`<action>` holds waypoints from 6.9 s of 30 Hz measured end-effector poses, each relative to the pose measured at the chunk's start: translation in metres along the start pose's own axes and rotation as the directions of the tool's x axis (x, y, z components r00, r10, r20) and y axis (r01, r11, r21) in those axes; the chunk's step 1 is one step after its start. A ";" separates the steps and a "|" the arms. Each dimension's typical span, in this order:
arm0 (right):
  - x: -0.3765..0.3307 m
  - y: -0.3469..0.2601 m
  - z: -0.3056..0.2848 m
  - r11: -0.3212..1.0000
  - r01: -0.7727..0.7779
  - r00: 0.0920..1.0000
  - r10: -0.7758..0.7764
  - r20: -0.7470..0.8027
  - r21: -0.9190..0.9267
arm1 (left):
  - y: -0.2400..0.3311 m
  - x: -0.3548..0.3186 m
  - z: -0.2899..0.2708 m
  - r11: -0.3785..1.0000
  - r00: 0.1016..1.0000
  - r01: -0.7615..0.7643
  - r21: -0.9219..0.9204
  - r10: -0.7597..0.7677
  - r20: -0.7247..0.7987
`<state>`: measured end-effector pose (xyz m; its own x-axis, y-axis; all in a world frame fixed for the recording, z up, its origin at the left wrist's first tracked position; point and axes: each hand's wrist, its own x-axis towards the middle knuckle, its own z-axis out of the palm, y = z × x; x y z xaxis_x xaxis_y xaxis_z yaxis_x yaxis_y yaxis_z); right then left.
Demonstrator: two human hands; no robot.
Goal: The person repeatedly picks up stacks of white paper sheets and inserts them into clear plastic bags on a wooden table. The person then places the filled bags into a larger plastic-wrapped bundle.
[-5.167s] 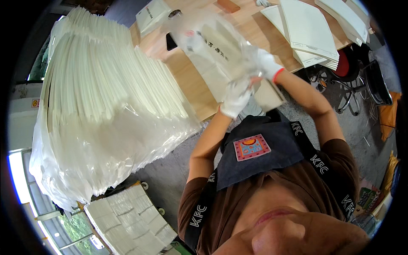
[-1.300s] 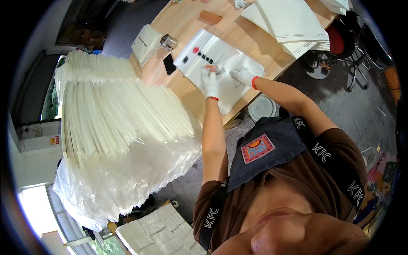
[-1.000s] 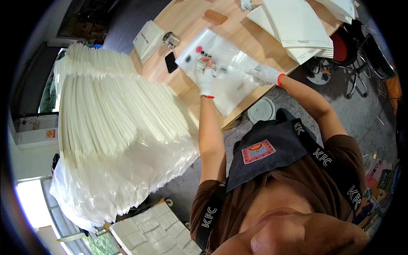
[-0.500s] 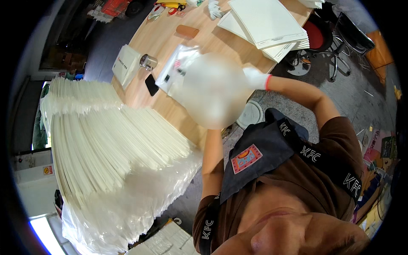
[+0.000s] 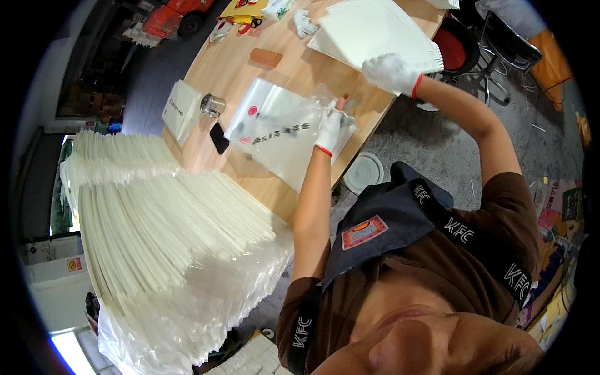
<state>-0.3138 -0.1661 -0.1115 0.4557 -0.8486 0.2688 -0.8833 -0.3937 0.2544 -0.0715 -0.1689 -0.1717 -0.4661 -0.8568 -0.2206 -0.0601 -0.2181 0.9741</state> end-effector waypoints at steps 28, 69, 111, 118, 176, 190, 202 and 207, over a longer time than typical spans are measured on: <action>-0.075 -0.076 -0.097 0.760 -0.031 0.999 0.038 0.003 0.649 | 0.119 -0.144 -0.059 0.890 0.922 -0.259 -0.376 0.112 -0.370; -0.103 -0.156 -0.070 0.907 0.022 0.838 -0.246 0.486 0.421 | -0.108 -0.320 0.010 0.678 0.516 0.118 0.725 0.582 -0.628; 0.225 -0.269 -0.417 -0.612 0.173 0.834 -0.326 -0.446 0.772 | 0.441 -0.592 -0.083 0.123 -0.026 0.805 0.580 0.985 -0.173; 0.195 -0.234 -0.399 -0.544 0.119 0.704 -0.544 -0.457 0.831 | 0.249 -0.587 -0.133 0.635 -0.260 0.502 0.587 0.758 -0.599; 0.004 -0.077 0.050 0.793 -0.184 0.980 0.101 0.172 0.581 | -0.006 -0.119 -0.032 0.903 0.835 -0.162 0.398 0.341 -0.433; -0.001 -0.004 0.006 0.971 -0.209 0.958 0.180 0.223 0.118 | -0.009 -0.008 0.015 0.984 1.000 -0.026 0.179 0.024 0.012; -0.112 -0.065 0.017 -0.765 -0.256 0.783 0.195 0.591 0.591 | 0.018 -0.074 -0.015 0.951 0.972 0.234 0.200 -0.229 -0.051; -0.084 -0.130 0.010 -0.179 -0.494 0.745 0.418 0.520 0.851 | 0.028 -0.104 0.094 0.394 0.975 0.136 0.909 -0.218 -0.051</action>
<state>-0.2382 -0.0465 -0.1764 -0.0865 -0.9805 -0.1767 -0.1602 0.1887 -0.9689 -0.1073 -0.0416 -0.1166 -0.3962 -0.8115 -0.4296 -0.8892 0.2224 0.3999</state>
